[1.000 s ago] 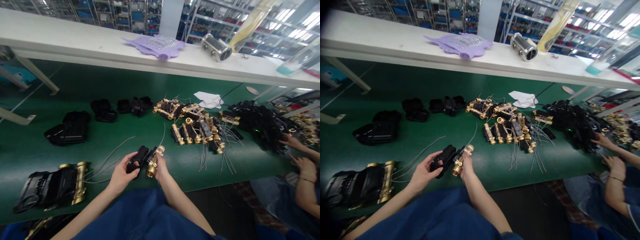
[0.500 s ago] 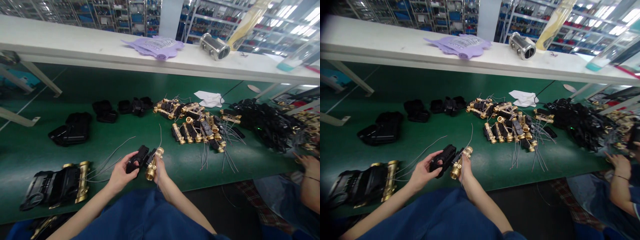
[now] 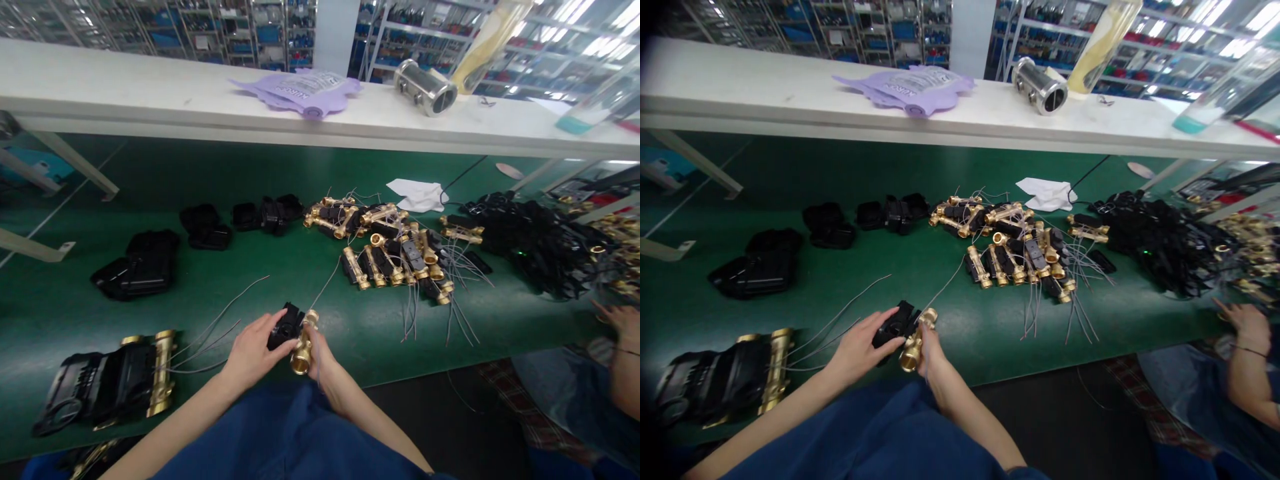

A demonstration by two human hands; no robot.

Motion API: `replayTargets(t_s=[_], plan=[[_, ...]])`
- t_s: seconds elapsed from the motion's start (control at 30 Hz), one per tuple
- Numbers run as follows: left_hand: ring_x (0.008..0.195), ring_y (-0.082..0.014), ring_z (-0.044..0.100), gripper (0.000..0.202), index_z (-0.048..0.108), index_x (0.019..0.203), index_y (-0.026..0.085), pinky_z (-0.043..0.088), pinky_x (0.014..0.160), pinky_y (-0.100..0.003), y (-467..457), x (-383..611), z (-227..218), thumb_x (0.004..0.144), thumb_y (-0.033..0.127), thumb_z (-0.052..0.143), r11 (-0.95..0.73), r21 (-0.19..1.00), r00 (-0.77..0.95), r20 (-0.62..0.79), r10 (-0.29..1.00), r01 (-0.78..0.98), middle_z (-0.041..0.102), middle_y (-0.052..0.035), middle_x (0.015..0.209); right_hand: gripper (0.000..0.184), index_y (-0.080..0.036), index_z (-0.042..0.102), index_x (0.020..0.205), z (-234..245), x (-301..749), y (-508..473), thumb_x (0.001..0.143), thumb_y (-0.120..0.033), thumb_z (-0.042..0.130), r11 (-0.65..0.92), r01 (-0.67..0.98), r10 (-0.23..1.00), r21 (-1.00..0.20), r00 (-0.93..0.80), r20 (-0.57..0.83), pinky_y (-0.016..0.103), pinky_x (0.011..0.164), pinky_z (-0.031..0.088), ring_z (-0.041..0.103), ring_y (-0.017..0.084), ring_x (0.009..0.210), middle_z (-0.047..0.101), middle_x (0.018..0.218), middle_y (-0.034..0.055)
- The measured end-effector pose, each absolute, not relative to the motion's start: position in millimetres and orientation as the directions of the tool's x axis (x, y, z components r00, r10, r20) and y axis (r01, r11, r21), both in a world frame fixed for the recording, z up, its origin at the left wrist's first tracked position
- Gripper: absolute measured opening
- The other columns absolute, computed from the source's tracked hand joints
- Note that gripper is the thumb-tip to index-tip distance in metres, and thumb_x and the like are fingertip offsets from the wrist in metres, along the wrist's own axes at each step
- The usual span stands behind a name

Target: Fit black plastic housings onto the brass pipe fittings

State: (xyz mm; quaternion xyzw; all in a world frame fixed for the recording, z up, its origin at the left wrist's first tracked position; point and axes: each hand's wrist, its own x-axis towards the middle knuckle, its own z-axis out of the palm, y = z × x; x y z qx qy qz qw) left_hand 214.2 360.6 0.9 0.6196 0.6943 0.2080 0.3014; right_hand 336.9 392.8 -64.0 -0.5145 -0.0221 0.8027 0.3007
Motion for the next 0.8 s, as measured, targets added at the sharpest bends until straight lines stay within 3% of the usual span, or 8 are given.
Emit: replayTargets(t_s=[0.07, 0.2, 0.37, 0.53, 0.6, 0.7, 0.8], plan=[[0.094, -0.0227, 0.057, 0.049, 0.058, 0.116, 0.020, 0.045, 0.086, -0.036, 373, 225, 1, 0.083, 0.052, 0.043, 0.191, 0.588, -0.102, -0.182, 0.978, 0.786, 0.061, -0.0089, 0.104, 0.021, -0.015, 0.054, 0.077, -70, 341, 391, 0.085, -0.033, 0.047, -0.825, -0.479, 0.469, -0.299, -0.285, -0.836, 0.020, 0.045, 0.042, 0.053, 0.011, 0.045, 0.056, 0.056, -0.0011], [0.101, -0.0271, 0.058, 0.046, 0.060, 0.116, 0.017, 0.043, 0.089, -0.039, 394, 254, -5, 0.087, 0.046, 0.037, 0.330, 0.528, -0.137, -0.371, 0.919, 0.782, 0.063, -0.0135, 0.108, 0.026, -0.015, 0.054, 0.074, -85, 354, 386, 0.087, -0.035, 0.043, -0.851, -0.471, 0.409, -0.234, -0.314, -0.857, 0.020, 0.041, 0.040, 0.048, 0.011, 0.039, 0.052, 0.048, -0.0021], [0.089, -0.0254, 0.063, 0.037, 0.064, 0.109, 0.021, 0.042, 0.088, -0.038, 411, 285, -8, 0.087, 0.028, 0.034, 0.284, 0.480, -0.083, -0.397, 0.914, 0.830, 0.069, -0.0096, 0.098, 0.026, -0.015, 0.053, 0.072, -104, 379, 389, 0.086, -0.036, 0.047, -0.863, -0.495, 0.349, -0.102, -0.438, -0.829, 0.021, 0.043, 0.042, 0.050, 0.011, 0.040, 0.052, 0.048, -0.0015], [0.087, -0.0281, 0.064, 0.038, 0.065, 0.107, 0.020, 0.045, 0.083, -0.041, 429, 298, -15, 0.086, 0.027, 0.034, 0.231, 0.421, -0.036, -0.422, 0.906, 0.877, 0.069, -0.0113, 0.096, 0.035, -0.016, 0.053, 0.069, -107, 390, 394, 0.079, -0.049, 0.056, -0.878, -0.473, 0.310, -0.078, -0.437, -0.844, 0.022, 0.042, 0.042, 0.050, 0.011, 0.040, 0.052, 0.047, -0.0017], [0.090, -0.0275, 0.064, 0.040, 0.063, 0.110, 0.018, 0.045, 0.086, -0.041, 425, 291, -25, 0.087, 0.027, 0.032, 0.234, 0.452, -0.043, -0.394, 0.918, 0.861, 0.068, -0.0116, 0.099, 0.036, -0.015, 0.057, 0.073, -106, 386, 391, 0.073, -0.051, 0.062, -0.871, -0.466, 0.367, -0.156, -0.406, -0.837, 0.023, 0.042, 0.042, 0.051, 0.012, 0.041, 0.054, 0.049, -0.0014], [0.094, -0.0240, 0.063, 0.042, 0.063, 0.107, 0.016, 0.044, 0.092, -0.038, 406, 269, -43, 0.087, 0.025, 0.028, 0.267, 0.589, -0.076, -0.329, 0.941, 0.763, 0.067, -0.0110, 0.104, 0.042, -0.017, 0.061, 0.087, -109, 378, 381, 0.066, -0.053, 0.067, -0.835, -0.466, 0.481, -0.293, -0.357, -0.801, 0.027, 0.050, 0.047, 0.060, 0.018, 0.055, 0.063, 0.060, 0.0019], [0.101, -0.0207, 0.060, 0.041, 0.056, 0.119, 0.017, 0.042, 0.097, -0.034, 386, 248, -56, 0.086, 0.025, 0.032, 0.316, 0.722, -0.123, -0.308, 0.944, 0.615, 0.064, -0.0087, 0.112, 0.048, -0.017, 0.064, 0.088, -117, 372, 376, 0.062, -0.057, 0.066, -0.859, -0.384, 0.481, -0.340, -0.372, -0.794, 0.032, 0.059, 0.049, 0.065, 0.025, 0.070, 0.068, 0.071, 0.0062]])
